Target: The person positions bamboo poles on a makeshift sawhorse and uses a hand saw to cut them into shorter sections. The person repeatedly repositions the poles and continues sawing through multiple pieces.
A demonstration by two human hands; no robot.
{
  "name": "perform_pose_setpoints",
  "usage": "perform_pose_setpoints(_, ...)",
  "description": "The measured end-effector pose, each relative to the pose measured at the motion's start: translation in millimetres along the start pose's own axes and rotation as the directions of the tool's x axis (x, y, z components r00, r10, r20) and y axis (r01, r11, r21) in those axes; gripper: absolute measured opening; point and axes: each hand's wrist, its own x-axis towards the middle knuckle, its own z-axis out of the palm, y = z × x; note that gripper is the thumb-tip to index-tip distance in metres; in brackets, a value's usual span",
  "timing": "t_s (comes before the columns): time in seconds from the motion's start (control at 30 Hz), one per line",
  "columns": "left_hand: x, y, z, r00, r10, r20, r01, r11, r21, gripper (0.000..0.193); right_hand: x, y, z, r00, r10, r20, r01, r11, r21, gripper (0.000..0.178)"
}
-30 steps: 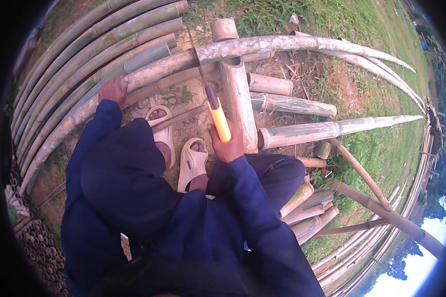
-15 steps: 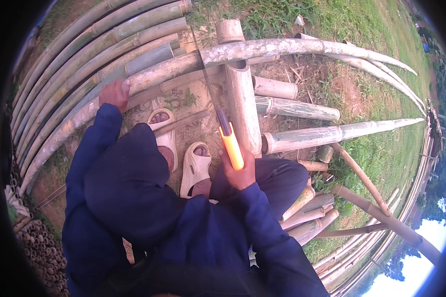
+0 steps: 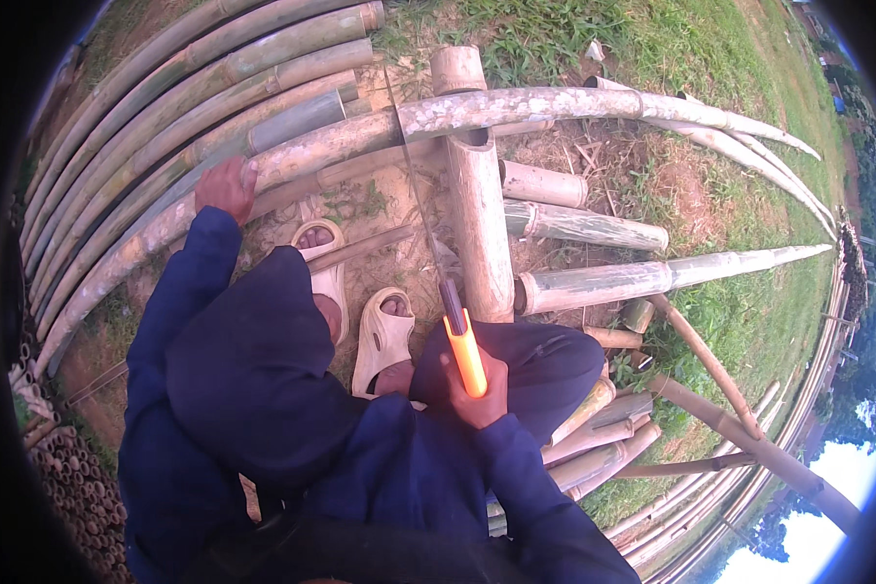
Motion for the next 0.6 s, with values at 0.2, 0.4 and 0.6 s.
perform_pose_setpoints(0.2, 7.1, 2.9, -6.1, 1.0, 0.009, 0.005, -0.009, 1.0, 0.007, 0.051, 110.1, -14.8, 25.2, 0.996, -0.071, 0.052, 0.066, 0.994, 0.089, 0.021)
perform_pose_setpoints(0.4, 0.9, -10.1, 14.1, 0.991, 0.031, -0.13, -0.03, 0.999, 0.014, 0.054, -27.6, -17.4, -6.3, 0.999, 0.041, 0.017, -0.043, 0.995, 0.087, 0.035)
perform_pose_setpoints(0.6, -4.4, -2.7, 9.4, 0.998, 0.038, -0.059, -0.038, 0.999, -0.005, 0.055, 60.3, -13.0, 21.6, 0.999, 0.046, -0.001, -0.046, 0.999, -0.004, 0.021)
